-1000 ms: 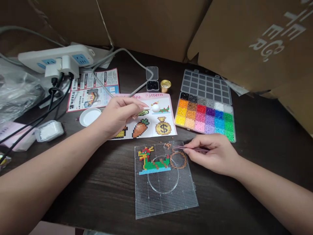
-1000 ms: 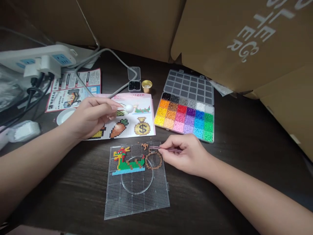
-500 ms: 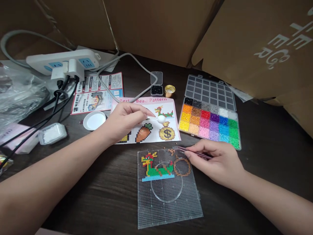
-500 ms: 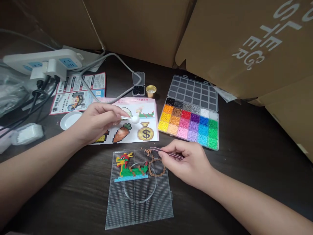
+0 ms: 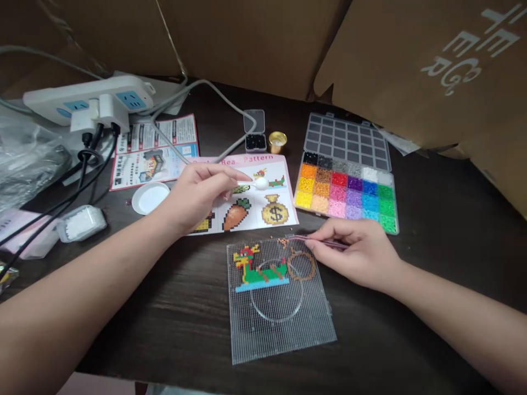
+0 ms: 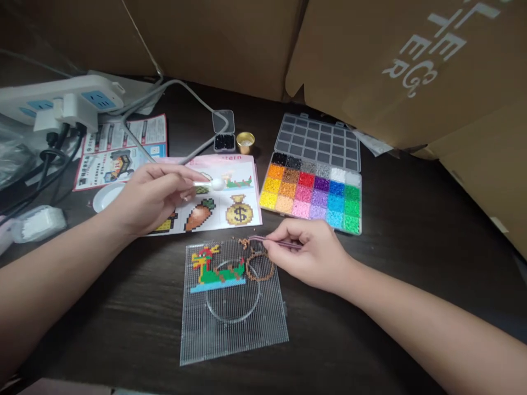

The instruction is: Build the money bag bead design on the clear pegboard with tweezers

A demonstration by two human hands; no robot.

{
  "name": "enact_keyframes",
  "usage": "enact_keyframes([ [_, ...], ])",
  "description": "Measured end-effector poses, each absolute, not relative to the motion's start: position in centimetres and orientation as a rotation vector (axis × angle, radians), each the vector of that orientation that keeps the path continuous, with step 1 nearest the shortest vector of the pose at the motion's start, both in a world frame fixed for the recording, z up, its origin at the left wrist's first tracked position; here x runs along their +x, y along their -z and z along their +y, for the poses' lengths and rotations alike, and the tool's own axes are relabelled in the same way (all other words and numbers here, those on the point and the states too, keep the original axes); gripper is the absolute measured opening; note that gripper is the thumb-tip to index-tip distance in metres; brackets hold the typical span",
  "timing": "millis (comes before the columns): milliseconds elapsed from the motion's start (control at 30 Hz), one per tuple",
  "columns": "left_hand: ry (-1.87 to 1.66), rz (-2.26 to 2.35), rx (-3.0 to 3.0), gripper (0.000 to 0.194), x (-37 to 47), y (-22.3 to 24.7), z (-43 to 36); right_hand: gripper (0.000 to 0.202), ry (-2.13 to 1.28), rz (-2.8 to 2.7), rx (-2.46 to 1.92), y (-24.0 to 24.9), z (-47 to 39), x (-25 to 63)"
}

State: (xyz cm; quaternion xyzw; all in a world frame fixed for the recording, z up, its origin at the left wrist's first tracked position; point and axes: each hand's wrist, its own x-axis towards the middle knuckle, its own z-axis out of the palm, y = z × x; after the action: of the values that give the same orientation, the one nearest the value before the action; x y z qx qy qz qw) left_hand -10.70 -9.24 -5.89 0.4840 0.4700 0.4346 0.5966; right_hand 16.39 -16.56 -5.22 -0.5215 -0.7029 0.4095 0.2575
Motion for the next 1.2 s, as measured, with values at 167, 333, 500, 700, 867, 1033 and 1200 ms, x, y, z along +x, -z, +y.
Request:
enact_keyframes([
  [167, -1.093, 1.039, 1.181, 0.027, -10.61, 6.42, -8.94, 0.008, -1.120, -1.919, -1.396, 5.49, -16.69, 16.94],
  [333, -1.109, 0.995, 1.187, 0.029, -10.60, 6.54, -8.79, 0.009, -1.099, -1.918, -1.388, 5.67, -16.74, 17.00],
  [500, -1.105, 1.003, 1.191, 0.031, -10.68, 6.55, -8.83, 0.007, -1.104, -1.931, -1.381, 5.72, -16.69, 16.83],
  [700, -1.100, 0.994, 1.177, 0.030, -10.93, 6.73, -8.78, 0.007, -1.091, -1.941, -1.392, 5.67, -16.71, 16.80],
  [867, -1.097, 1.003, 1.171, 0.030, -10.82, 6.64, -8.81, 0.009, -1.080, -1.938, -1.398, 5.63, -16.75, 16.99],
  [1033, -1.094, 1.014, 1.160, 0.029, -10.63, 6.42, -8.89, 0.009, -1.096, -1.936, -1.388, 5.55, -16.73, 17.06],
  [1200, -1.098, 1.006, 1.163, 0.029, -10.57, 6.33, -8.88, 0.006, -1.105, -1.929, -1.383, 5.52, -16.75, 17.04],
])
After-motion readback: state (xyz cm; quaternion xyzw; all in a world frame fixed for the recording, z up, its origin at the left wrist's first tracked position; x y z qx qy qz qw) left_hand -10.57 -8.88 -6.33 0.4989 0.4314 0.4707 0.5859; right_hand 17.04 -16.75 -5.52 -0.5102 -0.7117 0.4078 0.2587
